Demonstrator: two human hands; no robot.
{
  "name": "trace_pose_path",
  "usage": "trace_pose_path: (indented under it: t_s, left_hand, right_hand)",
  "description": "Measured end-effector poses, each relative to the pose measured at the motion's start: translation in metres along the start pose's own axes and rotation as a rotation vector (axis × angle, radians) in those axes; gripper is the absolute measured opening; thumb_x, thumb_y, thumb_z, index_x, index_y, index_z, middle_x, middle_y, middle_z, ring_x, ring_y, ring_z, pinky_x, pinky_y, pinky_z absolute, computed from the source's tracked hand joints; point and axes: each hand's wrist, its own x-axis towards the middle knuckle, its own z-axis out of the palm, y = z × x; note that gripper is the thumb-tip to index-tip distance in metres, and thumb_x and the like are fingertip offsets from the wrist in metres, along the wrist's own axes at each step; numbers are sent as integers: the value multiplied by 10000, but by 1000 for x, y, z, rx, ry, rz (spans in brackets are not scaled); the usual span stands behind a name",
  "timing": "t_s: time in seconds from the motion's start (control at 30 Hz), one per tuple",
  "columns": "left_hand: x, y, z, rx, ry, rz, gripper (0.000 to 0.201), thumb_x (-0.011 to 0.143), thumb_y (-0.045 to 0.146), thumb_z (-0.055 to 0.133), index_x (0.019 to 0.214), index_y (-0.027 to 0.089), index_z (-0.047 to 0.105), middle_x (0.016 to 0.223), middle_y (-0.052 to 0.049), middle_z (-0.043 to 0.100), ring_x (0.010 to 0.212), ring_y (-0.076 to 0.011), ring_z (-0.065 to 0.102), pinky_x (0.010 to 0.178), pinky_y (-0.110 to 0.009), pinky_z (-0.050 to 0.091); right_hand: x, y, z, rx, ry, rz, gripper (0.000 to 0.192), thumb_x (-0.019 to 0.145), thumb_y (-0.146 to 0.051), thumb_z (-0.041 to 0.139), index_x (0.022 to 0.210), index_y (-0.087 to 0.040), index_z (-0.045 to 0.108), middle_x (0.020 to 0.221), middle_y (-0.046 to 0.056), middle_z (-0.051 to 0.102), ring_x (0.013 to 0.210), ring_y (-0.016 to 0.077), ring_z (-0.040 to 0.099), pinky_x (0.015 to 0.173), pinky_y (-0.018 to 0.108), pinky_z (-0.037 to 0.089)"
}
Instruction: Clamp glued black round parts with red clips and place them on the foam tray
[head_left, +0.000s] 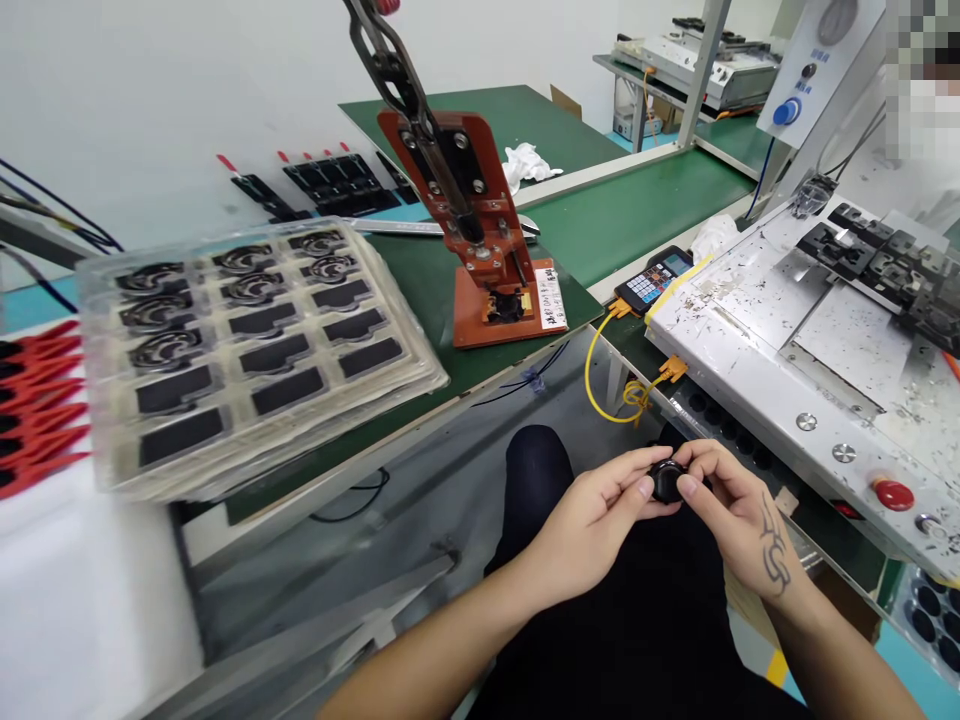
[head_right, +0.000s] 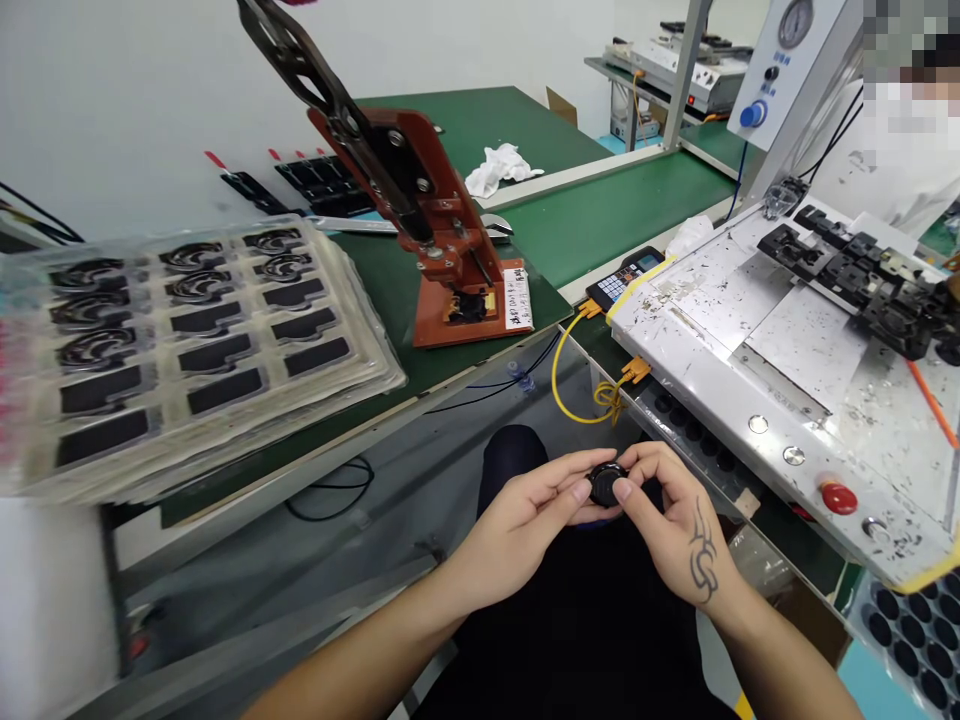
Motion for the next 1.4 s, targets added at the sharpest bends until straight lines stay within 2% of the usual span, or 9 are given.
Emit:
trace_pose_path:
  t_s: [0.47, 0.73, 0.93, 1.03, 1.13, 1.23, 1.3, 1.37, 1.4]
  left_hand:
    - [0, -1, 5, 17, -5, 31, 447, 1025, 444, 722, 1405, 210, 732, 1469, -122, 712, 1279, -357, 737, 1105, -507, 631]
    - [-2, -4, 9, 81, 14, 52, 433, 1044, 407, 690, 1420, 194, 712, 1416, -116, 749, 1236, -310, 760, 1082, -449, 642]
    - [0, -19, 6, 309, 79, 160, 377, 1044, 276, 644, 1406, 186, 702, 1241, -118, 825, 1075, -265, 820, 966, -368, 669]
    - [2, -22, 1, 446, 86, 199, 371, 1057, 269, 596, 1405, 181, 691, 1211, -122, 829, 1044, -256, 827, 918, -342, 669]
    - [3, -16, -6, 657, 22, 231, 504, 1071, 271, 547, 1567, 180, 544, 1283, -147, 806, 1128, -282, 805, 973, -399, 652]
    - [5, -5, -13, 833, -61, 256, 610, 1083, 257, 499, 1677, 208, 374, 1400, -161, 751, 1272, -310, 741, 1092, -492, 590]
    - [6, 3, -14, 779, -65, 269, 605, 1085, 254, 501, 1674, 240, 364, 1478, -149, 701, 1345, -293, 696, 1143, -488, 559]
    - [8, 7, -12, 616, -9, 268, 602, 1059, 269, 582, 1634, 264, 400, 1535, -140, 648, 1335, -267, 697, 1118, -438, 583]
    - [8, 8, -11, 532, 33, 256, 593, 1030, 280, 645, 1589, 264, 446, 1513, -137, 654, 1287, -257, 719, 1073, -409, 610]
  right_hand:
    - [-3, 2, 1, -11, 22, 2, 220, 1053, -384, 670, 895, -236, 632, 1160, 66, 666, 1080, 236, 634, 945, 374, 501]
    - [-6, 3, 6, -64, 86, -25, 201, 1052, -345, 666, 884, -242, 627, 1165, 71, 663, 1077, 243, 647, 915, 378, 527]
    - [-3, 5, 12, -163, 149, -132, 204, 1034, -287, 684, 847, -235, 620, 1123, 61, 646, 1048, 227, 659, 906, 370, 548]
    - [1, 12, 12, -219, 194, -172, 172, 996, -254, 726, 906, -248, 579, 1028, 29, 617, 929, 200, 631, 823, 339, 544]
    - [5, 18, 8, -306, 100, -233, 174, 1004, -223, 703, 1163, -260, 642, 1052, 37, 627, 882, 196, 626, 797, 339, 550]
    - [9, 17, 3, -378, -28, -359, 226, 1044, -197, 644, 1252, -269, 694, 1160, 78, 661, 1030, 225, 671, 911, 371, 562]
    - [11, 13, 2, -341, -23, -375, 138, 1046, -212, 662, 1157, -265, 724, 1089, 67, 696, 979, 218, 682, 875, 359, 565]
    - [13, 9, 4, -207, 20, -276, 28, 1033, -264, 703, 1048, -258, 726, 943, 31, 706, 811, 182, 657, 736, 315, 550]
    - [14, 8, 6, -113, 44, -199, 49, 1027, -298, 718, 1005, -254, 720, 874, 12, 695, 733, 163, 629, 669, 292, 530]
